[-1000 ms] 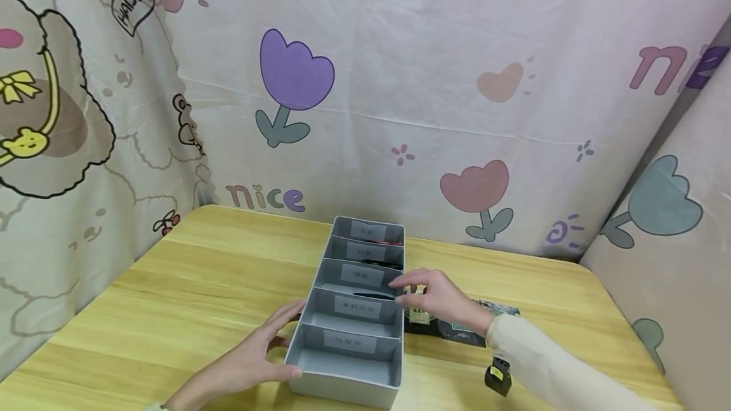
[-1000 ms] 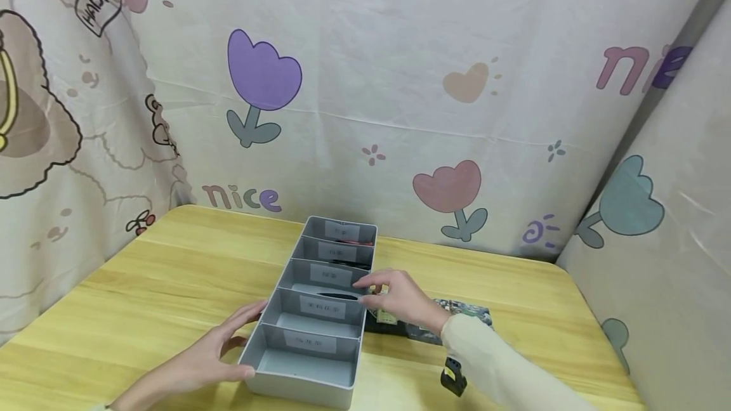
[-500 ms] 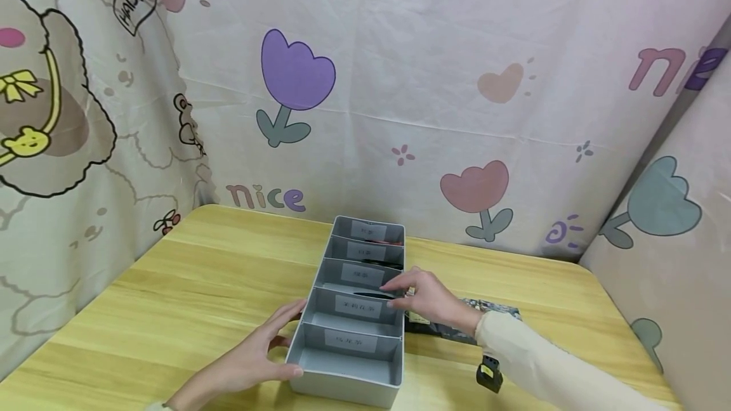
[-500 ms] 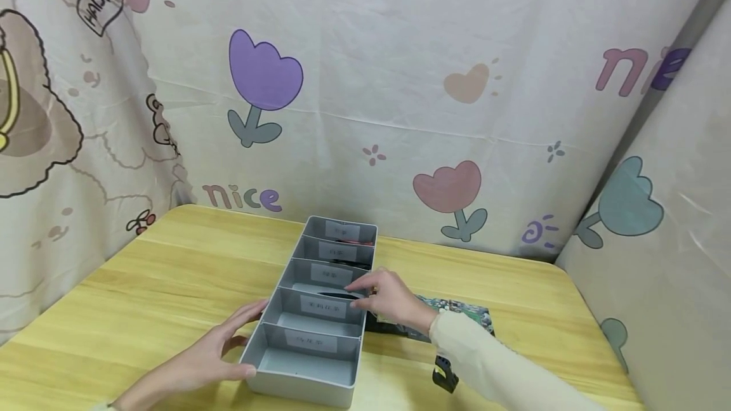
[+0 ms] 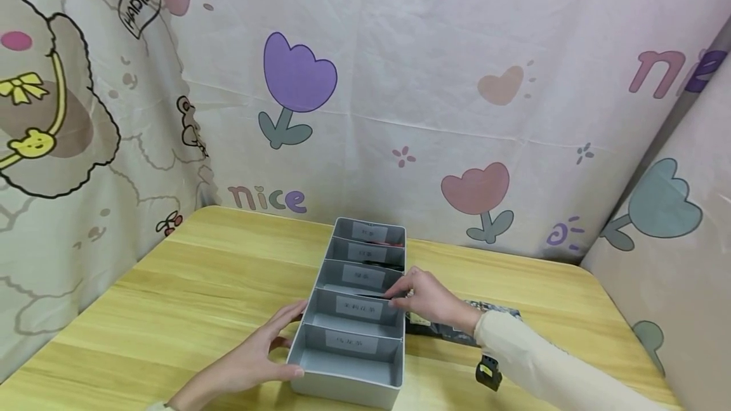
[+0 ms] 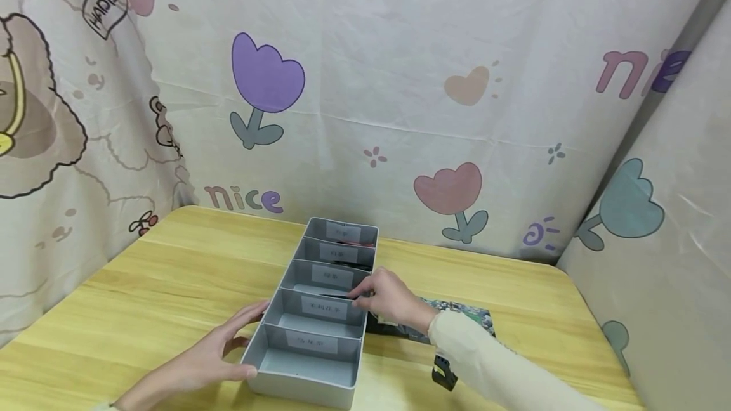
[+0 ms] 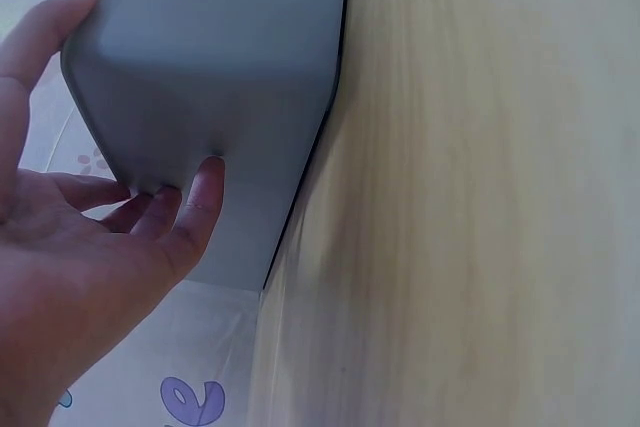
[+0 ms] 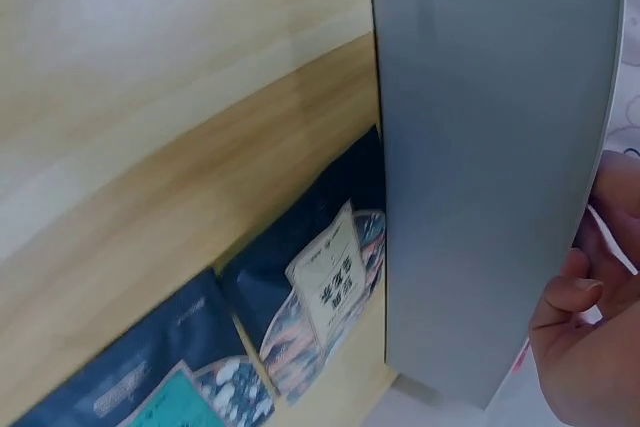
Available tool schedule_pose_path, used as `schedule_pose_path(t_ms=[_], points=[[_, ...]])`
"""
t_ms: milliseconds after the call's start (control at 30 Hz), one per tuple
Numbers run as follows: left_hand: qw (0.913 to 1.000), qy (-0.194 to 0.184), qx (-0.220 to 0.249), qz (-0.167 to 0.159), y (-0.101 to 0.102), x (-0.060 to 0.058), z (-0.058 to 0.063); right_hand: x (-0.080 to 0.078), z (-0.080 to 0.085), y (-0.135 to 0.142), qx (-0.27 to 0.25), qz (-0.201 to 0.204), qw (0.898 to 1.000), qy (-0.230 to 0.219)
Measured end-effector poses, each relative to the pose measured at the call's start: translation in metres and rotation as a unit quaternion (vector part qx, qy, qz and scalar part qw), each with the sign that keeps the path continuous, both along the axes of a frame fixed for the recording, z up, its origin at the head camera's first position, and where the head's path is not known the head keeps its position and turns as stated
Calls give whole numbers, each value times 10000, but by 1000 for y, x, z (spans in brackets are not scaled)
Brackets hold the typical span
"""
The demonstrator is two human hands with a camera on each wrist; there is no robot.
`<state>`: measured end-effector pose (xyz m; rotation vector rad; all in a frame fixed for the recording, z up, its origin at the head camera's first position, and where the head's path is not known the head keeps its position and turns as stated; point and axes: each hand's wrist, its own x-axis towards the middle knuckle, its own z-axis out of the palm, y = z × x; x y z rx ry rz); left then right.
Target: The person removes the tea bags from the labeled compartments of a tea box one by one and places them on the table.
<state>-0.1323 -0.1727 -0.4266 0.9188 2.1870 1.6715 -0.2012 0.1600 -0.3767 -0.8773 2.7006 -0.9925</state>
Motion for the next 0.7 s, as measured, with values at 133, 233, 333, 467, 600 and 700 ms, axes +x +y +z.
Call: schedule_pose_path(t_ms=[133, 233, 333, 467, 600, 700], points=[[9999, -121, -76, 68, 0, 0, 0, 0, -2, 2, 28, 17, 9998, 215], [9998, -133, -105, 76, 0, 0, 1, 0, -4, 2, -26, -2, 9996, 295], [9999, -105, -81, 33, 0, 0, 2, 2, -5, 1, -100, -55, 9995, 283], [9999, -92, -61, 23, 0, 1, 3, 4, -6, -2, -179, -146, 9992, 335], [9999, -115, -40, 29, -1, 1, 2, 5, -5, -5, -328, -150, 9984, 441], [9999, -119, -24, 28, -1, 1, 1, 6, -5, -6, -432, -160, 9979, 456]])
